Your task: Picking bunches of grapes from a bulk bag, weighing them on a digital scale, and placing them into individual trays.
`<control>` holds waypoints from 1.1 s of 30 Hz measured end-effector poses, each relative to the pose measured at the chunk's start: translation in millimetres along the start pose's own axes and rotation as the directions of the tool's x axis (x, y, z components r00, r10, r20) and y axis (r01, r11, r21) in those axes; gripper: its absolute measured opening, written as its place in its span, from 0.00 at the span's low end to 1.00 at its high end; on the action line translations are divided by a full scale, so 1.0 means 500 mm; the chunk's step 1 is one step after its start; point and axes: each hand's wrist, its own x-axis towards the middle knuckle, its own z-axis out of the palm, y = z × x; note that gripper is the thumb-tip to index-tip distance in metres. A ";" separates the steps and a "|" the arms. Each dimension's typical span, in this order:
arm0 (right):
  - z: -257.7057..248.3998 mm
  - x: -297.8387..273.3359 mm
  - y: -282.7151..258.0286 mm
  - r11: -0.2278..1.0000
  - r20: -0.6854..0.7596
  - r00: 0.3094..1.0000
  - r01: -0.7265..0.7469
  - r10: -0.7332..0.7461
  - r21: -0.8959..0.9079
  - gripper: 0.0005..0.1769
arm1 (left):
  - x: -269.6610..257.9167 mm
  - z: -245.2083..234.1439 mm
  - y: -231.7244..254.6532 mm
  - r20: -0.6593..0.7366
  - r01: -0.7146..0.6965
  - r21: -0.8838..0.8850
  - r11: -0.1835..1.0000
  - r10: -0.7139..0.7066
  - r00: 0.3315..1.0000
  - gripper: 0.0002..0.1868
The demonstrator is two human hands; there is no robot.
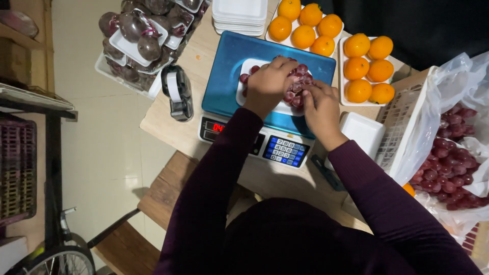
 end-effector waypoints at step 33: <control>-0.018 0.129 -0.039 0.898 0.242 0.887 -0.314 0.394 -0.309 0.17 | 0.060 -0.133 -0.013 0.741 0.212 -0.284 0.935 0.073 0.668 0.25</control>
